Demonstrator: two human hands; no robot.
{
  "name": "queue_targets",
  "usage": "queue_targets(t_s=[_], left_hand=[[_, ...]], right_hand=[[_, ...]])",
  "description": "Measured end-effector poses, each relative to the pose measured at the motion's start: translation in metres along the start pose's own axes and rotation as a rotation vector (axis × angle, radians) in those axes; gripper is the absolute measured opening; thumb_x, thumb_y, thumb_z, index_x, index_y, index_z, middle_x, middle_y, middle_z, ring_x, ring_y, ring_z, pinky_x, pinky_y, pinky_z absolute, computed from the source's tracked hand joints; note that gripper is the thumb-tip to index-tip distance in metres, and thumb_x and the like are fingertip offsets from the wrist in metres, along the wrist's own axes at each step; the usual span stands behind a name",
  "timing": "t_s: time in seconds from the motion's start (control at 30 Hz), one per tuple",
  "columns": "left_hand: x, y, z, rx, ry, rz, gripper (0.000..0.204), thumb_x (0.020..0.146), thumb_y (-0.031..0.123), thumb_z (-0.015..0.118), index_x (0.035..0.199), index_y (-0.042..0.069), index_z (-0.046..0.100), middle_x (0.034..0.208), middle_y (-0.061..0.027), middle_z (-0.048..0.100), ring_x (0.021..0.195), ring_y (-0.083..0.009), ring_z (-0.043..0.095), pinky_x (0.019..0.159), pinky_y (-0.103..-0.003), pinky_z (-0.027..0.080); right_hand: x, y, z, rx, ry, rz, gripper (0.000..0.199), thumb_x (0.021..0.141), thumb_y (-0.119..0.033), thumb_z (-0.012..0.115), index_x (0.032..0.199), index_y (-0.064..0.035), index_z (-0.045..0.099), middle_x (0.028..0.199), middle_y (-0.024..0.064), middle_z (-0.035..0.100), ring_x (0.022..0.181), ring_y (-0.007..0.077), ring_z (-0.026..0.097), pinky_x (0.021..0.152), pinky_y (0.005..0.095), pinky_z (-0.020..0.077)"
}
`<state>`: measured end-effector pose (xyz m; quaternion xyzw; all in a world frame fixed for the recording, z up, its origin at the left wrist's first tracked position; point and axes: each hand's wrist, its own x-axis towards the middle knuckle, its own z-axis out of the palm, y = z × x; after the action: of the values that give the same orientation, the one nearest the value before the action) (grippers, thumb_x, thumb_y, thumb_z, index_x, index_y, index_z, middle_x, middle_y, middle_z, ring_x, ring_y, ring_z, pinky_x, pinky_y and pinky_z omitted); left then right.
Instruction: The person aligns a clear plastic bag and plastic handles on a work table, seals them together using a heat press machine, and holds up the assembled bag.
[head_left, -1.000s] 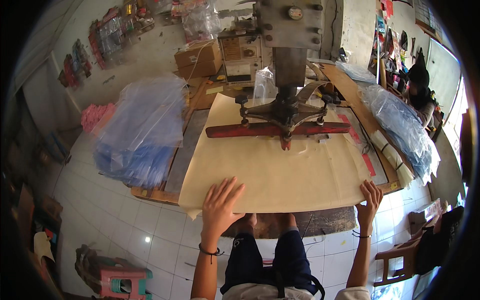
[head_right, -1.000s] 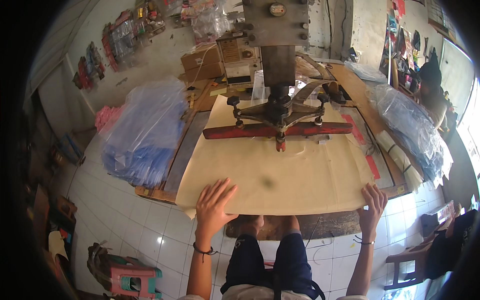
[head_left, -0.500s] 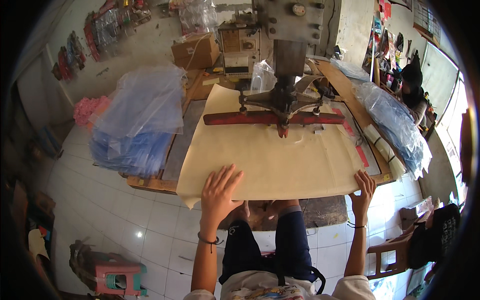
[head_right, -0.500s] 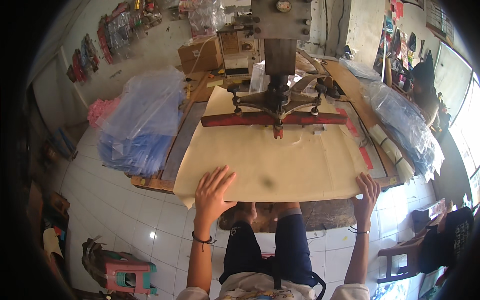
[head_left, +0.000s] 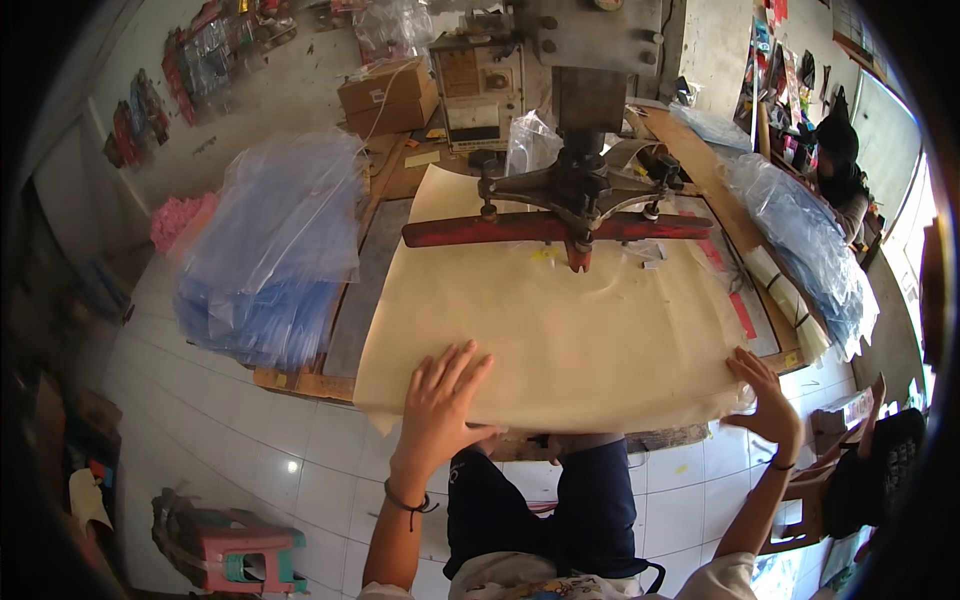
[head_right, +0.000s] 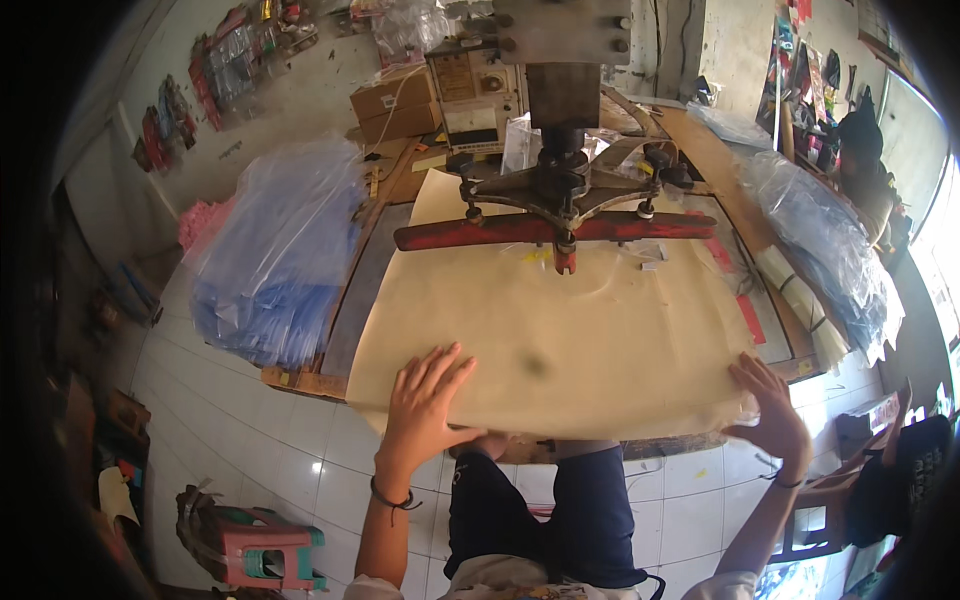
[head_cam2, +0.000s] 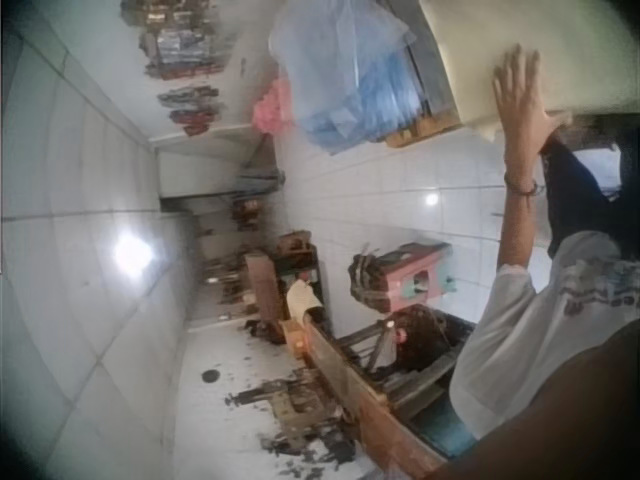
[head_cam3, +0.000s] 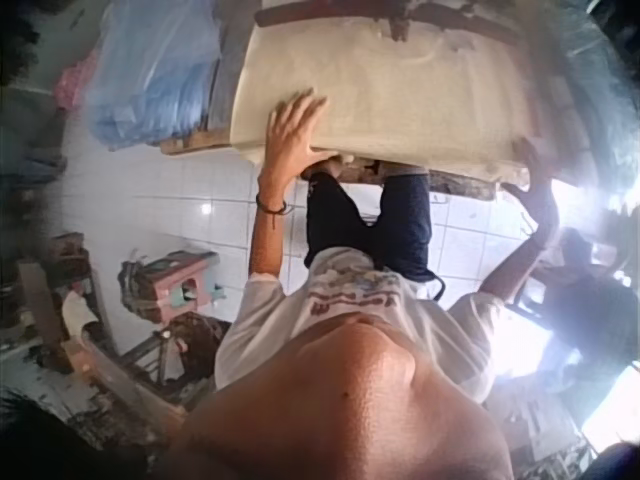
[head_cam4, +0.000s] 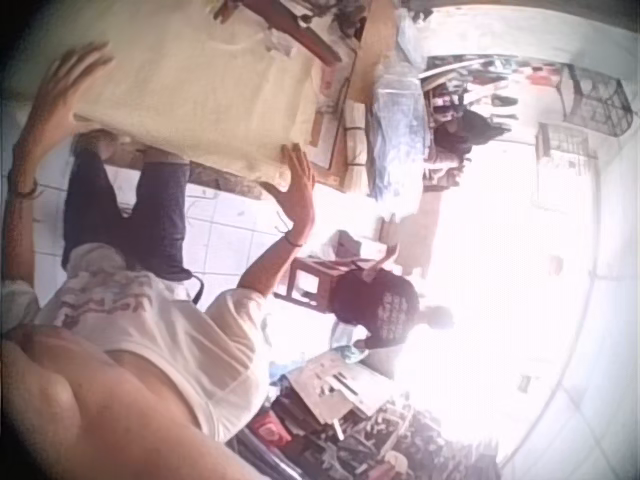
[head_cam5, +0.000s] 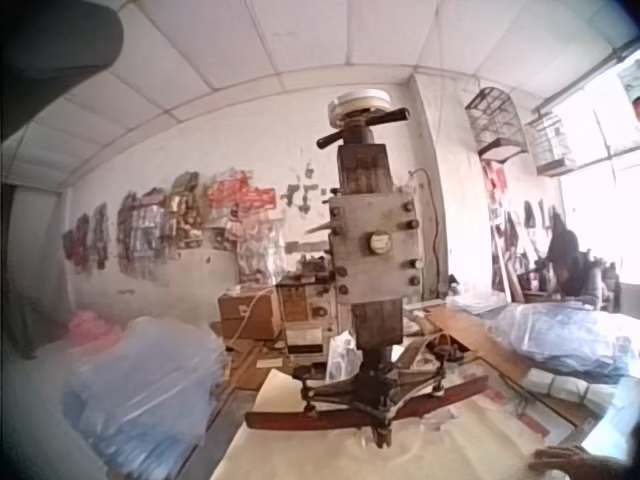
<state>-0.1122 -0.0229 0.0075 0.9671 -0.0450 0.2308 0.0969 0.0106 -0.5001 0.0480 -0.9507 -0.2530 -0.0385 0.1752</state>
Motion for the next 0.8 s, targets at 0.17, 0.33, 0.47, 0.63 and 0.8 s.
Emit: queue_targets(t_s=[0.17,0.33,0.47,0.63,0.8], left_hand=[[0.053,-0.011,-0.022,-0.121,-0.31,0.079,0.067,0.079,0.06,0.075,0.125,0.011,0.069,0.129,-0.0109,0.066,0.121,-0.0299,0.06,0.108,-0.047,0.039],[0.158,-0.008,0.016,0.006,-0.052,0.386,0.016,0.092,0.017,0.067,0.101,0.005,0.071,0.088,-0.0083,0.07,0.069,-0.0268,0.07,0.062,-0.04,0.056],[0.197,-0.022,0.072,0.229,0.07,0.525,0.011,0.09,0.013,0.067,0.098,0.005,0.069,0.079,-0.0087,0.066,0.061,-0.0254,0.068,0.055,-0.036,0.056],[0.19,-0.029,0.096,0.169,0.254,0.549,0.012,0.088,0.009,0.068,0.099,0.004,0.07,0.073,-0.0075,0.065,0.053,-0.0217,0.065,0.048,-0.031,0.054],[0.196,-0.034,0.096,0.196,0.172,0.453,0.037,0.088,0.01,0.07,0.124,0.003,0.069,0.069,-0.0039,0.063,0.055,-0.0169,0.063,0.048,-0.03,0.052]], right_hand=[[0.066,-0.024,-0.034,-0.072,0.051,-0.089,0.039,0.085,-0.023,0.078,0.122,-0.0113,0.071,0.119,0.0097,0.071,0.111,0.0289,0.065,0.094,0.0412,0.0499],[0.199,-0.071,0.011,-0.005,-0.03,-0.311,0.015,0.09,-0.021,0.07,0.098,-0.0103,0.077,0.086,0.0103,0.074,0.079,0.0297,0.071,0.075,0.0412,0.0545],[0.241,-0.063,0.054,-0.037,0.181,-0.694,0.01,0.083,-0.014,0.069,0.089,-0.0095,0.075,0.081,0.0091,0.073,0.072,0.0285,0.07,0.068,0.0394,0.0555],[0.236,-0.043,0.073,-0.001,0.389,-0.765,0.007,0.078,-0.011,0.07,0.084,-0.0125,0.072,0.064,0.0042,0.066,0.054,0.0236,0.064,0.049,0.0355,0.0511],[0.249,-0.038,0.07,-0.107,0.375,-0.642,0.014,0.078,-0.011,0.072,0.092,-0.0117,0.072,0.069,0.0019,0.068,0.06,0.0213,0.067,0.053,0.0333,0.0538]])
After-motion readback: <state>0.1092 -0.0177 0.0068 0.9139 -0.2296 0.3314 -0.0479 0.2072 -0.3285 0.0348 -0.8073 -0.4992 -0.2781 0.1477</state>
